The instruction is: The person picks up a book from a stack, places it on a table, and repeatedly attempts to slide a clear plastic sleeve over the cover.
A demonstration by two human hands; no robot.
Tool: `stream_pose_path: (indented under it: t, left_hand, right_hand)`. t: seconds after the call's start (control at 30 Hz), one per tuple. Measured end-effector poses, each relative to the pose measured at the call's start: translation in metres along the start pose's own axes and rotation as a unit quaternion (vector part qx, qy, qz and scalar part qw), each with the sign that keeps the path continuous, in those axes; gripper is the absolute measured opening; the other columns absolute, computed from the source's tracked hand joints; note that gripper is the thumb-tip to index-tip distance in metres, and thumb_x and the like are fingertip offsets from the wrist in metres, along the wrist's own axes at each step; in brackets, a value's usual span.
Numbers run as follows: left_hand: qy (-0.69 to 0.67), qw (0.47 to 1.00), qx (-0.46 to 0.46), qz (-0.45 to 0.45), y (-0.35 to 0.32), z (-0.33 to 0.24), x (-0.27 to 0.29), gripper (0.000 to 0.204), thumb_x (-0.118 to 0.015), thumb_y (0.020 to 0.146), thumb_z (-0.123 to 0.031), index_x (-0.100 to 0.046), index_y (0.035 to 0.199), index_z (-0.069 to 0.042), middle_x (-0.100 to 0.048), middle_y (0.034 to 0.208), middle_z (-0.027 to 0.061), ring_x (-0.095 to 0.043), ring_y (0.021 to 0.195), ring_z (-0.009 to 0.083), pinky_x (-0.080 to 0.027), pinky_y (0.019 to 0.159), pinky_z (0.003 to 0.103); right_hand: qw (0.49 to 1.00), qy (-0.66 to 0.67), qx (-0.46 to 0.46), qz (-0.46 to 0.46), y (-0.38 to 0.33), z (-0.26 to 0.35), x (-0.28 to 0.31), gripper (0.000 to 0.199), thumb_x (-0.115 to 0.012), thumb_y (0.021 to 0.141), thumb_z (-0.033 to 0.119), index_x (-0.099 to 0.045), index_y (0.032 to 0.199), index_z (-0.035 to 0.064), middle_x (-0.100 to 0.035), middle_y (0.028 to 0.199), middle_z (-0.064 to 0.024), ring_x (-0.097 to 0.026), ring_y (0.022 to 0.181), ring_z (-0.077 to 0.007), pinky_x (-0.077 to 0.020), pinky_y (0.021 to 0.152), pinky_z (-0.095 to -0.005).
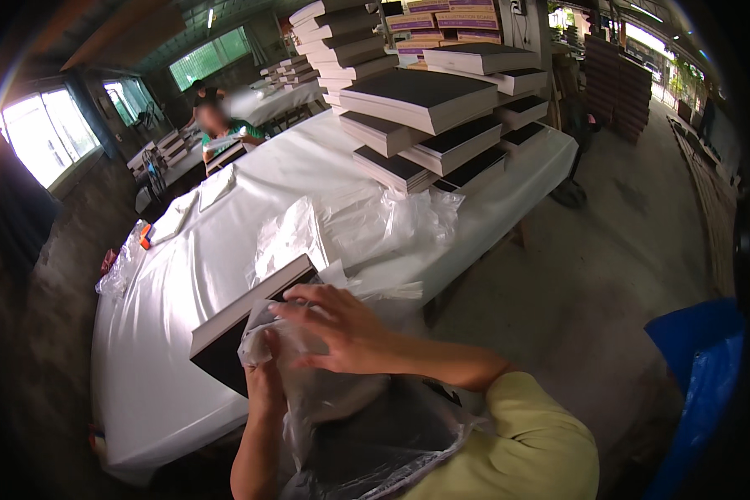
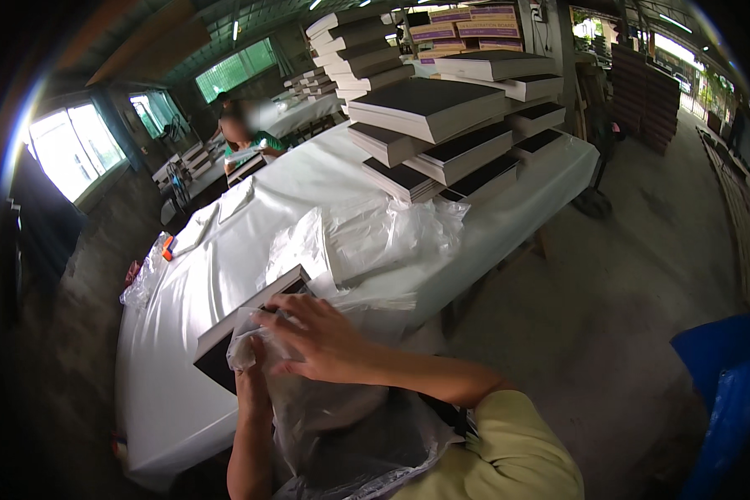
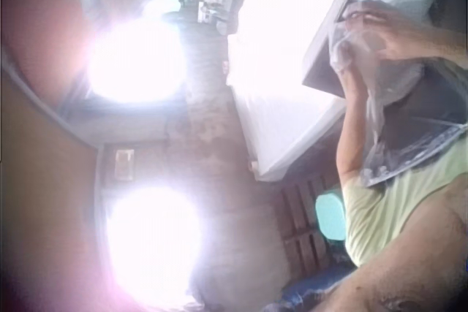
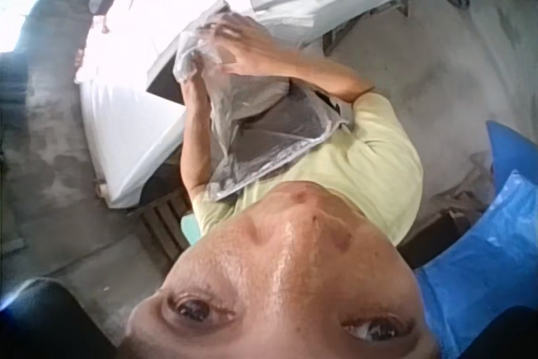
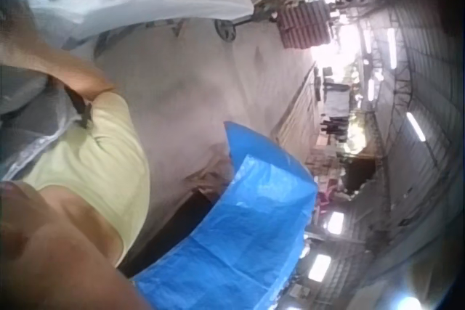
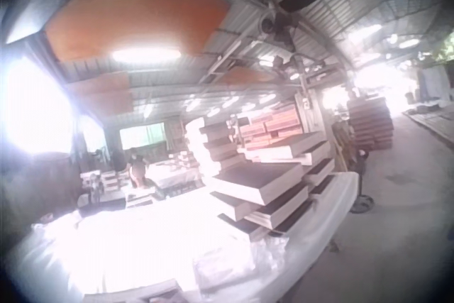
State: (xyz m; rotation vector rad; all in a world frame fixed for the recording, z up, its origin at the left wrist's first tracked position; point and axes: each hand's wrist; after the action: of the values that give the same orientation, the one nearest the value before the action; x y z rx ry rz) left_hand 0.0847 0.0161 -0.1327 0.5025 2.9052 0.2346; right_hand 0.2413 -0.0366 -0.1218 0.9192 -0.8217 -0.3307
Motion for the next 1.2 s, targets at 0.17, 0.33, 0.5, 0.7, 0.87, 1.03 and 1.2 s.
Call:
stream_pose_path:
  t: [0.17,0.33,0.5,0.7,0.87,1.03,1.2]
  left_hand:
    - [-0.033,0.998,0.061,0.007,-0.019,-0.007,0.014,0.054,-0.063,0.076,-0.045,-0.051,0.108,-0.003,-0.055,0.098,0.0067,-0.053,0.09,0.0156,-0.043,0.077,0.029]
    - [-0.016,0.989,0.015,0.147,-0.026,0.01,0.036,0.061,-0.073,0.069,-0.037,-0.048,0.113,-0.002,-0.052,0.105,0.0055,-0.05,0.095,0.0146,-0.041,0.08,0.028]
    - [0.017,0.991,0.13,-0.038,-0.022,0.024,0.049,0.035,-0.065,0.078,-0.026,-0.055,0.103,-0.004,-0.056,0.093,0.0009,-0.051,0.085,0.0102,-0.04,0.074,0.024]
    - [-0.081,0.988,0.115,-0.06,-0.023,0.04,0.056,0.028,-0.058,0.084,-0.032,-0.058,0.095,-0.006,-0.055,0.089,-0.0008,-0.049,0.084,0.0091,-0.038,0.074,0.024]
    - [-0.104,0.985,0.119,-0.069,-0.028,0.034,0.058,0.036,-0.064,0.079,-0.034,-0.055,0.098,-0.005,-0.055,0.091,0.0018,-0.048,0.088,0.0115,-0.036,0.08,0.026]
    - [-0.039,0.976,0.087,-0.198,-0.047,0.038,0.102,0.035,-0.066,0.077,-0.024,-0.053,0.103,-0.003,-0.054,0.101,0.0066,-0.052,0.092,0.0159,-0.041,0.082,0.03]
    - [0.142,0.943,-0.071,-0.293,-0.096,0.057,0.254,0.028,-0.057,0.081,-0.008,-0.055,0.108,-0.003,-0.058,0.1,0.0064,-0.054,0.092,0.0156,-0.042,0.083,0.028]
  right_hand:
    - [0.946,0.292,-0.142,-0.002,0.003,0.008,-0.036,0.032,-0.072,0.069,0.017,-0.054,0.092,0.0045,-0.06,0.088,-0.0072,-0.06,0.076,-0.0182,-0.0472,0.069,-0.0272]
    - [0.92,0.347,-0.18,-0.032,0.004,-0.004,-0.066,0.014,-0.067,0.07,0.005,-0.057,0.08,0.0011,-0.062,0.076,-0.0093,-0.063,0.071,-0.014,-0.0482,0.062,-0.026]
    - [0.975,0.162,-0.149,-0.037,0.002,-0.022,-0.096,0.007,-0.057,0.076,0.0,-0.061,0.081,0.0026,-0.061,0.069,-0.0102,-0.058,0.056,-0.0119,-0.0463,0.053,-0.0263]
    - [0.931,0.312,-0.19,-0.02,0.012,-0.013,-0.089,0.015,-0.062,0.075,-0.001,-0.063,0.09,0.0006,-0.061,0.072,-0.0058,-0.057,0.064,-0.0099,-0.0442,0.057,-0.0218]
    - [0.855,0.394,-0.336,0.039,0.022,-0.007,-0.083,0.007,-0.061,0.077,-0.001,-0.061,0.084,0.0004,-0.061,0.072,-0.0022,-0.053,0.061,-0.0057,-0.0436,0.056,-0.0191]
    - [0.803,0.465,-0.33,-0.17,0.029,-0.053,-0.057,0.008,-0.063,0.075,0.0,-0.061,0.083,0.0018,-0.06,0.074,-0.0012,-0.051,0.063,-0.0057,-0.0419,0.06,-0.0193]
    - [0.904,0.303,-0.257,-0.156,0.033,-0.055,-0.022,0.014,-0.061,0.075,-0.002,-0.061,0.089,0.001,-0.06,0.077,-0.0014,-0.052,0.071,-0.007,-0.0409,0.068,-0.0189]
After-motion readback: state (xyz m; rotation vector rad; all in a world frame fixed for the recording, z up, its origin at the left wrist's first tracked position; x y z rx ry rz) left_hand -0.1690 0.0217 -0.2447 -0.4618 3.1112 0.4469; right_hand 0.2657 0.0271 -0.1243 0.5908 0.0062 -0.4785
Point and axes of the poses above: each hand's wrist, its own y-axis towards the middle knuckle, its own x-axis out of the back of the hand, z = x × y
